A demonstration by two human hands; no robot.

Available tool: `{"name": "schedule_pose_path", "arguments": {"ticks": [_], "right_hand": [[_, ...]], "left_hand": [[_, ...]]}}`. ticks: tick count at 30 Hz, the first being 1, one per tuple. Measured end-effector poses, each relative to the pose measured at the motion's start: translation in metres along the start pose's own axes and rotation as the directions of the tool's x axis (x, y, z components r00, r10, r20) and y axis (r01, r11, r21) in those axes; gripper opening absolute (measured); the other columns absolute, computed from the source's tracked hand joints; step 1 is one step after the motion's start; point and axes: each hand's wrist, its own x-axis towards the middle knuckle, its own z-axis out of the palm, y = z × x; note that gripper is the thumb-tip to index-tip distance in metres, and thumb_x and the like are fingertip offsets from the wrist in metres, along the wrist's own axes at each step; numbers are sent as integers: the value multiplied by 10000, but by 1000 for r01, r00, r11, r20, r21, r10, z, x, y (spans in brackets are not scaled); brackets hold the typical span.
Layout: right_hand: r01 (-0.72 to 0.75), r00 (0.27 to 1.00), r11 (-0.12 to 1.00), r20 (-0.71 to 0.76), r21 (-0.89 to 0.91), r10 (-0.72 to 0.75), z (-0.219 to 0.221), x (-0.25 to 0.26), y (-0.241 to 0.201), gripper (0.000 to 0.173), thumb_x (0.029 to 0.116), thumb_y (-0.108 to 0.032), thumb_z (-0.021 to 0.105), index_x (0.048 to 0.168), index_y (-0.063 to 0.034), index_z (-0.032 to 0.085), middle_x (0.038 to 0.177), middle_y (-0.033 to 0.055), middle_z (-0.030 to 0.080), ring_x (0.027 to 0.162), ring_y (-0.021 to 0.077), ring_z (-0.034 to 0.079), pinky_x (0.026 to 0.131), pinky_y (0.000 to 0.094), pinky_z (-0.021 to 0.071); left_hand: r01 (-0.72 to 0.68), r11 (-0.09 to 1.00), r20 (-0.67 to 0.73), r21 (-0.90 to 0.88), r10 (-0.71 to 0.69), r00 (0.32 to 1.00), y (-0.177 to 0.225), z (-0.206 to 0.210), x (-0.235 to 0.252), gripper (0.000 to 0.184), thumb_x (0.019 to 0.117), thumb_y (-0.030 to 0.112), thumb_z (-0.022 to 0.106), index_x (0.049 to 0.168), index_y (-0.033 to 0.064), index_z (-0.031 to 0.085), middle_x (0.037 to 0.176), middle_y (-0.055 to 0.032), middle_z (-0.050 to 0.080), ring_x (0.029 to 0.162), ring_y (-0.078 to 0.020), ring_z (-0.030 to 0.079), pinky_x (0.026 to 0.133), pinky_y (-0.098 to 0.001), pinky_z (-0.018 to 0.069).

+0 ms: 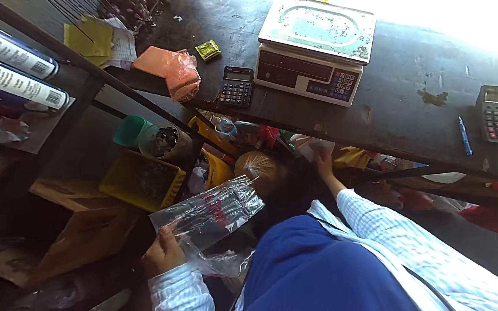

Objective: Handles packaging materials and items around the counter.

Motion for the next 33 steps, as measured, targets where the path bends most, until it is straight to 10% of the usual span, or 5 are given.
{"name": "schedule_pose_path", "arguments": {"ticks": [11, 14, 19, 28, 33], "right_hand": [[-367, 834, 793, 549, 486, 49, 9, 21, -62, 332, 1062, -130, 261, 1203, -14, 538, 779, 40, 627, 662, 131, 612, 684, 306, 541], [-117, 921, 993, 372, -24, 118, 20, 29, -80, 584, 1010, -138, 586, 1536, -15, 363, 1149, 189, 662, 934, 244, 663, 844, 412, 552], [-69, 953, 820, 205, -569, 222, 30, 33, -109, 476, 1024, -292, 566, 1377, 28, 575, 1403, 283, 567, 1309, 468, 536, 1015, 662, 439], [-54, 941, 975, 317, -215, 122, 29, 5, -107, 615, 1018, -347, 607, 1477, 9, 407, 1212, 275, 655, 1102, 424, 662, 928, 604, 527], [-182, 649, 858, 714, 480, -262, 10, -102, -99, 833, 963, -477, 546, 1626, -88, 226, 1569, 189, 436, 1403, 305, 467, 1113, 499, 415]], "left_hand": [[-56, 998, 24, -2, 56, 998, -11, -2, 3, 563, 1115, 283, 320, 1082, -144, 684, 873, -285, 709, 726, -290, 687, 793, -485, 542], [-78, 997, 35, 15, 78, 996, -13, -3, 4, 553, 1116, 269, 327, 1068, -154, 680, 864, -289, 701, 715, -263, 683, 786, -457, 544], [-111, 994, 47, -3, 111, 993, -2, -7, 6, 531, 1116, 244, 337, 1066, -160, 678, 857, -270, 701, 710, -213, 675, 783, -398, 552], [-312, 932, 96, -186, 334, 938, 21, 13, 6, 518, 1088, 248, 393, 965, -173, 669, 709, -163, 666, 581, -32, 607, 631, -225, 537], [-359, 809, 486, -465, 572, 661, 58, 52, -5, 412, 1033, 240, 502, 1003, -125, 693, 696, -35, 664, 576, 44, 570, 605, -167, 520]]}}
